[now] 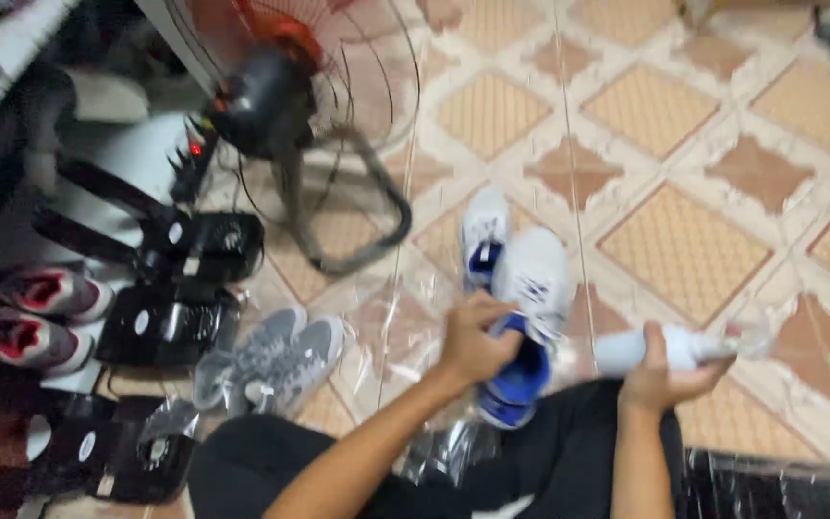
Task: The person sits on the floor and cleans two pairs of sneakers. They spray a white liquid into the shoes, wipe the interior with a cloth, and then place each pair into a clear plastic bag. The person handles a white and blue pair first, followed by a pink pair.
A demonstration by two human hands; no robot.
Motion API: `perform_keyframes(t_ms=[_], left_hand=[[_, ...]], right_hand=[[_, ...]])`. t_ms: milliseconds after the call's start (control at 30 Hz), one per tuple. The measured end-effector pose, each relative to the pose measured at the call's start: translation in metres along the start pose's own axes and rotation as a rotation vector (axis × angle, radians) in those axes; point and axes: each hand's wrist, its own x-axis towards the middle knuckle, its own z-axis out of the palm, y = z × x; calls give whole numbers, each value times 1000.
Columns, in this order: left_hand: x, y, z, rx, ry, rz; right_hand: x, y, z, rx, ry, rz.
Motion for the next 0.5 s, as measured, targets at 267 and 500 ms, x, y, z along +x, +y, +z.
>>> perform_keyframes(t_ms=[267, 500], left_hand=[[41, -71, 182, 260, -190, 27], [20, -102, 218, 196, -339, -173]], right_hand=[[6, 27, 1, -202, 137, -90], [-1, 53, 15, -283, 63, 135]])
